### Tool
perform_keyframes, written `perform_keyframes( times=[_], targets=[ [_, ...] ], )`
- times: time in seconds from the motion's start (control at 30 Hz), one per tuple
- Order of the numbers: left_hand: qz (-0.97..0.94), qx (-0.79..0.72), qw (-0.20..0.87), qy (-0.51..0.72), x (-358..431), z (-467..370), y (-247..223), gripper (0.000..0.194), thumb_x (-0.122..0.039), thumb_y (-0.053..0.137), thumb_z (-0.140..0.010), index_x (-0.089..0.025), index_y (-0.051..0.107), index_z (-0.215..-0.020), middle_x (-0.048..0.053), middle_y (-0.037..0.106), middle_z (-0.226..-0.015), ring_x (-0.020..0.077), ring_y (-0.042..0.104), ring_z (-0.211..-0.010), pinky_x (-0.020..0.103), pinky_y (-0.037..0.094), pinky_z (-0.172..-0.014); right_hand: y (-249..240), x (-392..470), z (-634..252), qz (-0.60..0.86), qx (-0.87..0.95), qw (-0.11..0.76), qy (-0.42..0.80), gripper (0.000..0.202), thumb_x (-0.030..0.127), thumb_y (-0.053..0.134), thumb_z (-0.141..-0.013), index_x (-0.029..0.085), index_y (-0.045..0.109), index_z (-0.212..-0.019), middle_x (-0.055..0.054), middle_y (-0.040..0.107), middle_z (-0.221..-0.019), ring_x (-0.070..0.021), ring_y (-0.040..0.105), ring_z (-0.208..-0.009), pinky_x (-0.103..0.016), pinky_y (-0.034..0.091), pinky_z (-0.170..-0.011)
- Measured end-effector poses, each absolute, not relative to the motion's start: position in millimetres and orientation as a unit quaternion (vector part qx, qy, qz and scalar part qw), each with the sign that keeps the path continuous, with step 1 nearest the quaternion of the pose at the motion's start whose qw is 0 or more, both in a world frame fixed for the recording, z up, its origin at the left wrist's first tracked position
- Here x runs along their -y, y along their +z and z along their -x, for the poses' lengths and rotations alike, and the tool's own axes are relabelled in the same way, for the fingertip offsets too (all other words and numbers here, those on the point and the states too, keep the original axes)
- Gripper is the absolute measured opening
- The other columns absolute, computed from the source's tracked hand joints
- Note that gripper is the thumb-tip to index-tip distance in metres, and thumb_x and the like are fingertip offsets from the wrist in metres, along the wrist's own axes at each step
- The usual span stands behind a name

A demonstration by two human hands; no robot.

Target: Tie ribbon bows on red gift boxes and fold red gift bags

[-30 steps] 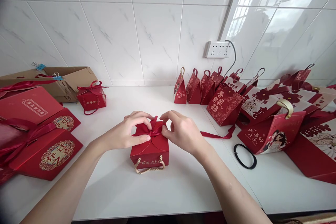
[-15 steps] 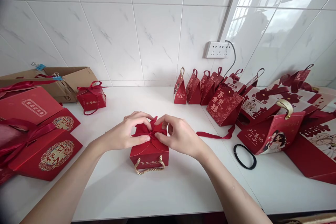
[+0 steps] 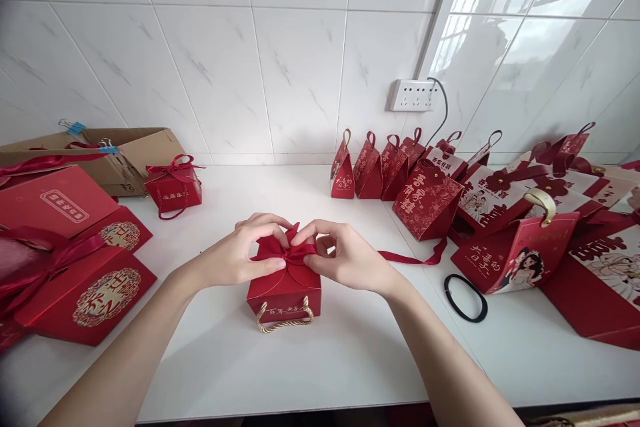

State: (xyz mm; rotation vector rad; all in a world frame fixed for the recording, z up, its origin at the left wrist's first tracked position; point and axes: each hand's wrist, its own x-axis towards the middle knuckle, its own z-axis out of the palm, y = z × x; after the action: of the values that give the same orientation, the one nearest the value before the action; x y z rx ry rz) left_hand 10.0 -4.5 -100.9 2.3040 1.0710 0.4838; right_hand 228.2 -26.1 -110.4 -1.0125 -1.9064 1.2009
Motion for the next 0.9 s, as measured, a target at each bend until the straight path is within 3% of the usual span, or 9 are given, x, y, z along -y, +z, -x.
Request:
perform_keyframes(
  times=[0.1,0.23,0.3,0.47,0.7,0.9],
  targets=[
    [-0.856,-0.399,0.273,0.183,4.7,-10.5,-101.0,0.019,-0.04,0.06,-0.079,-0.025,0.06,-0.092,0.004,0.053,-0.125,0.0282,0.042,-0.124,0.051,0.029,-0.107,-104.9,26.1,-233.3,0.35,0.698,0.319,0.537,0.015,0.021,0.063,-0.078,0.018,0.06,-0.092,-0.002,0.057,-0.085,-0.0096,0.048,-0.065,-0.023,0.038,-0.056],
    [-0.856,-0.401,0.271,0.18,4.7,-10.7,-100.8,0.019,-0.041,0.059,-0.079,-0.026,0.06,-0.091,0.003,0.053,-0.125,0.028,0.043,-0.124,0.051,0.03,-0.107,-105.5,24.8,-234.0,0.378,0.646,0.333,0.573,0.023,0.04,0.058,-0.085,0.017,0.06,-0.088,0.004,0.043,-0.065,-0.0056,0.029,-0.05,-0.021,0.02,-0.044],
    [-0.858,-0.4,0.271,0.178,4.8,-10.5,-100.6,0.019,-0.041,0.059,-0.08,-0.026,0.059,-0.09,0.002,0.053,-0.125,0.0278,0.042,-0.124,0.05,0.03,-0.107,-107.1,23.6,-232.8,0.398,0.635,0.341,0.568,0.026,0.043,0.06,-0.084,0.017,0.06,-0.085,0.005,0.04,-0.062,-0.0047,0.024,-0.048,-0.022,0.017,-0.043],
    [-0.859,-0.4,0.266,0.181,5.0,-9.8,-100.1,0.018,-0.041,0.059,-0.079,-0.026,0.059,-0.09,0.002,0.054,-0.124,0.0278,0.042,-0.124,0.05,0.029,-0.107,-107.2,20.8,-231.8,0.393,0.626,0.326,0.59,0.027,0.041,0.069,-0.078,0.017,0.058,-0.086,0.006,0.044,-0.064,-0.0031,0.025,-0.047,-0.02,0.016,-0.041],
    [-0.858,-0.399,0.266,0.182,4.5,-9.2,-101.0,0.02,-0.042,0.059,-0.08,-0.026,0.059,-0.091,0.002,0.053,-0.125,0.0275,0.042,-0.123,0.051,0.028,-0.108,-104.2,22.4,-234.6,0.37,0.641,0.316,0.595,0.032,0.044,0.067,-0.079,0.017,0.057,-0.093,0.003,0.052,-0.074,-0.0015,0.031,-0.044,-0.021,0.021,-0.04],
    [-0.857,-0.402,0.272,0.175,4.7,-9.4,-100.7,0.018,-0.042,0.059,-0.08,-0.027,0.058,-0.09,0.001,0.053,-0.125,0.0269,0.04,-0.125,0.051,0.027,-0.108,-104.5,22.5,-234.7,0.373,0.672,0.306,0.563,0.018,0.029,0.066,-0.08,0.016,0.059,-0.092,0.003,0.051,-0.073,-0.0043,0.038,-0.053,-0.019,0.028,-0.045]
  ],
)
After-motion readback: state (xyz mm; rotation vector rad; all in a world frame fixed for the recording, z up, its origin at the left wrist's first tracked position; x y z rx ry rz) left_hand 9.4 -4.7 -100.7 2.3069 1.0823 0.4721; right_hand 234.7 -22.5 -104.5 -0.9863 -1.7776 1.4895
